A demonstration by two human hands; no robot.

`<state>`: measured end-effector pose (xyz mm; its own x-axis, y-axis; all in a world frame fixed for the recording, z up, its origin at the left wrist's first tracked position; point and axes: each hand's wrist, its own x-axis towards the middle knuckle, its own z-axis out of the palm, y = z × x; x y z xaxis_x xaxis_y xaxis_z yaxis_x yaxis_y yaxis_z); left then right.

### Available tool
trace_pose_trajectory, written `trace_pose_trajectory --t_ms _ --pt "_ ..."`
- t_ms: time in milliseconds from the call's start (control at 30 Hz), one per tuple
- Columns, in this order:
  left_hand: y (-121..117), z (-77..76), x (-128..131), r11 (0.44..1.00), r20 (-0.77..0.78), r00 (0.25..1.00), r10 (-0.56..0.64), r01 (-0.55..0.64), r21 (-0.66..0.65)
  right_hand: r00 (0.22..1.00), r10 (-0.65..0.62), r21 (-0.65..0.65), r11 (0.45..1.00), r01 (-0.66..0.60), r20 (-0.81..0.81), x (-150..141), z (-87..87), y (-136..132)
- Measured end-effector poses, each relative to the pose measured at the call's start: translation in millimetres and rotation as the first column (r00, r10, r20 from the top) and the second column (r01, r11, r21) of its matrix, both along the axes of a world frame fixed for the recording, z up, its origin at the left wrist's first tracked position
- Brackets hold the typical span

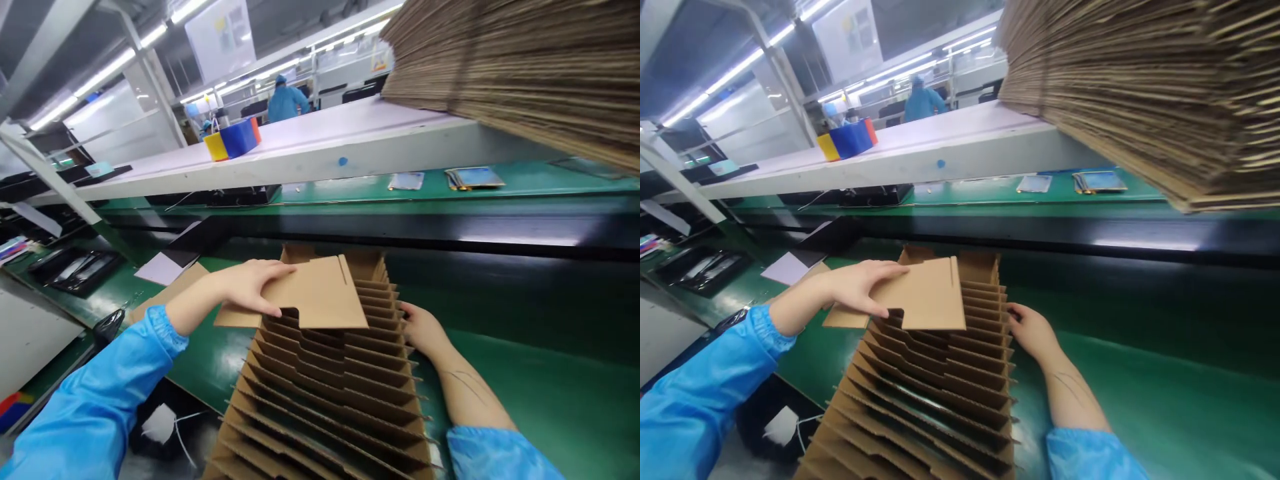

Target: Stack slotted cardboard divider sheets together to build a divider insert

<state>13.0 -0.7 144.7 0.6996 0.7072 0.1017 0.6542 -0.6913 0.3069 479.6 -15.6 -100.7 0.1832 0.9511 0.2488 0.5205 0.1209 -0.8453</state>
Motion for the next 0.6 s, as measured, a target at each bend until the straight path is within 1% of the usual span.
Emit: trace_pose_trajectory --t_ms 67,167,267,333,400,433,467,500,567,600 --pt "-2 -7.1 28 0.999 -0.025 0.999 -0.036 0.036 0.003 1.000 0.017 -0.057 0.998 -0.016 0.024 0 -1.0 0" --pt "-7 -16.2 55 0.997 -0.110 0.991 -0.075 0.075 -0.008 0.998 0.032 -0.114 0.993 -0.025 0.057 -1 0.0 0" --pt "-16 -17.0 68 0.996 -0.197 0.976 -0.093 0.093 -0.010 0.995 0.037 -0.150 0.988 -0.024 0.087 -2 3.3 -1" --pt "-20 -9.4 65 0.995 -0.235 0.968 -0.094 0.096 -0.001 0.994 0.046 -0.169 0.985 -0.028 0.103 -2 5.7 -1" --pt "-16 3.7 47 0.997 -0.247 0.968 -0.055 0.069 0.047 0.992 0.055 -0.187 0.982 -0.032 0.115 -2 7.2 -2" --pt "-10 10.9 32 0.995 -0.242 0.970 -0.006 0.030 0.098 0.991 0.057 -0.195 0.980 -0.032 0.120 -2 7.3 -2" --pt "-2 17.5 12 0.988 -0.225 0.971 0.075 -0.042 0.149 0.991 0.056 -0.205 0.978 -0.029 0.125 -2 7.0 -2" --pt "7 22.8 -12 0.971 -0.209 0.959 0.191 -0.154 0.181 0.990 0.051 -0.214 0.977 -0.022 0.129 -2 6.3 -2" --pt "26 27.6 -69 0.901 -0.241 0.873 0.424 -0.381 0.207 0.990 0.030 -0.235 0.972 0.004 0.140 -2 4.4 -1" --pt "33 26.8 -101 0.858 -0.269 0.817 0.511 -0.467 0.213 0.989 0.016 -0.246 0.969 0.021 0.148 -2 3.4 0"
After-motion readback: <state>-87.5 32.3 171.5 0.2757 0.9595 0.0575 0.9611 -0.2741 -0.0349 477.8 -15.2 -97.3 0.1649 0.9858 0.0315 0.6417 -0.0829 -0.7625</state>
